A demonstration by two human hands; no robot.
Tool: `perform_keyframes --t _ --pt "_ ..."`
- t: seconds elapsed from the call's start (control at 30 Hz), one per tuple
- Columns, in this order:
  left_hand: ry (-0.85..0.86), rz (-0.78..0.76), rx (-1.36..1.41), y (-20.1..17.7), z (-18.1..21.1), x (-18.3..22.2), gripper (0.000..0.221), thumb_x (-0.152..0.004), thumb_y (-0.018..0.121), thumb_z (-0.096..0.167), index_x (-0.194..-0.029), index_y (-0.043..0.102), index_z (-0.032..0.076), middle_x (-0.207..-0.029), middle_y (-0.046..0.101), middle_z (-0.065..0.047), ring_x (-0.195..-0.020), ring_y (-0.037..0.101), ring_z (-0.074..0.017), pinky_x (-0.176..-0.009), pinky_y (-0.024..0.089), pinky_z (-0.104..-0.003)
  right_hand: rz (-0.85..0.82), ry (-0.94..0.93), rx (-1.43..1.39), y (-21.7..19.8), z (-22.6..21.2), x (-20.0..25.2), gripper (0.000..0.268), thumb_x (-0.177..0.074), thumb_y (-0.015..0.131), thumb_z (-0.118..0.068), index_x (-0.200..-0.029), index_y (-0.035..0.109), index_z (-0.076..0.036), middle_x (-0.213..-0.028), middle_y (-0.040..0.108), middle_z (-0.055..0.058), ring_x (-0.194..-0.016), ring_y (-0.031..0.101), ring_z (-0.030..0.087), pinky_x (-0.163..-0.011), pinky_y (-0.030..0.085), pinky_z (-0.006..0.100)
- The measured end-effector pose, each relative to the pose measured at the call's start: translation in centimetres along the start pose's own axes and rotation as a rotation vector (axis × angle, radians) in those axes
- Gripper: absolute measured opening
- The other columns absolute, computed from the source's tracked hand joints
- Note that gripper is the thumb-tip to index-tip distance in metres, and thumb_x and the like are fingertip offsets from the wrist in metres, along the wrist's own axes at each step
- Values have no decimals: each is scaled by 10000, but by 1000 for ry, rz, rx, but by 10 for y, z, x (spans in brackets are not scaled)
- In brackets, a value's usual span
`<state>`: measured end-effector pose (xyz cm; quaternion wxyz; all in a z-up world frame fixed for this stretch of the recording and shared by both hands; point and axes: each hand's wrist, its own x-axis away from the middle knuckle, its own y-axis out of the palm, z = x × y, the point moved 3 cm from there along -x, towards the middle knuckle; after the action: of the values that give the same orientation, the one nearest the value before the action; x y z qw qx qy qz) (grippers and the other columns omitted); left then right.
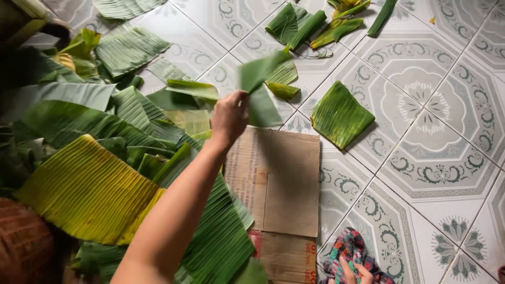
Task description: Cleaning banana leaves by wiping them with a cloth and placing them in a basket
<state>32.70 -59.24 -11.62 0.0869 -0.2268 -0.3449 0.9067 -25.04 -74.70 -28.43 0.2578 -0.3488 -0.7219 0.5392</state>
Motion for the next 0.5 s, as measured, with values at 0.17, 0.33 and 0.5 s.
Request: perform_keyframes --t 0.17,0.33,0.5 --pt "-714 43 1022 -117 48 64 153 -1000 574 115 -1070 587 -20 -905 651 -194 -703 776 -339 -591 675 -388 -10 24 -73 -28 -31 -6 580 -816 695 -325 -1395 670 -328 -1339 496 80 -1021 606 254 -969 527 396" --pt "-1030 75 1086 -198 0 191 148 -1022 552 94 -998 454 -14 -966 635 -280 -819 763 -436 -759 665 -454 201 -273 -72 -32 -20 -4 622 -714 753 -320 -1333 700 -359 -1229 536 67 -850 627 247 -896 539 384" --pt "-1370 -324 574 -260 -39 313 203 -878 560 48 -785 619 -124 -482 452 -143 -650 770 -311 -561 604 -385 132 -489 460 -39 -16 -26 845 -563 768 -537 -1377 549 -584 -1237 565 -113 -789 686 131 -625 568 336"
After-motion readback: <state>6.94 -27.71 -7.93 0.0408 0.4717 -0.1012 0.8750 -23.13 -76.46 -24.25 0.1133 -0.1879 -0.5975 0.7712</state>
